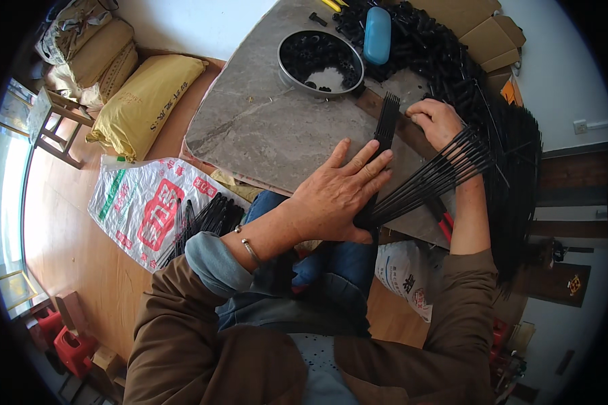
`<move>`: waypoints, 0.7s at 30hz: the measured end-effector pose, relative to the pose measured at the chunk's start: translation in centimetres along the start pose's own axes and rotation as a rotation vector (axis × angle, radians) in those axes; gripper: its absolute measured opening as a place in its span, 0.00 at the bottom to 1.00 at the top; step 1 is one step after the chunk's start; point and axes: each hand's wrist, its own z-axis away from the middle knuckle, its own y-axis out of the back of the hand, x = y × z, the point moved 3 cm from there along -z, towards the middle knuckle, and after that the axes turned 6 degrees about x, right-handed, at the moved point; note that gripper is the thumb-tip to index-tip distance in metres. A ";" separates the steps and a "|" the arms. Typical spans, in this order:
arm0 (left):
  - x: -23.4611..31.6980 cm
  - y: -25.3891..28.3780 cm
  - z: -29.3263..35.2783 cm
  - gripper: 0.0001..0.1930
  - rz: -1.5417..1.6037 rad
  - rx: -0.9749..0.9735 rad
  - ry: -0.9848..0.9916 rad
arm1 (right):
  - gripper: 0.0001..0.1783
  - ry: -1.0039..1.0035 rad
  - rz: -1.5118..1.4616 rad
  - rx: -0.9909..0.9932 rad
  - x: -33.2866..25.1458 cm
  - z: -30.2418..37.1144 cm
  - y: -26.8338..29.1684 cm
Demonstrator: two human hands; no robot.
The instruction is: Assembling umbrella ribs and securing them to a central hub using wire and pliers.
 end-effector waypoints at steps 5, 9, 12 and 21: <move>-0.1 0.1 0.0 0.51 0.008 0.003 -0.006 | 0.09 0.060 0.035 0.008 -0.7 -0.4 0.0; 0.1 0.0 -0.1 0.51 -0.002 0.005 -0.016 | 0.08 0.228 0.158 0.246 -0.6 -0.7 -1.1; 0.0 -0.1 0.0 0.51 -0.002 0.022 -0.007 | 0.07 0.172 -0.011 0.569 0.1 0.0 0.3; 1.0 0.3 0.8 0.50 0.008 -0.028 -0.050 | 0.08 -0.413 0.241 0.255 9.2 4.0 2.9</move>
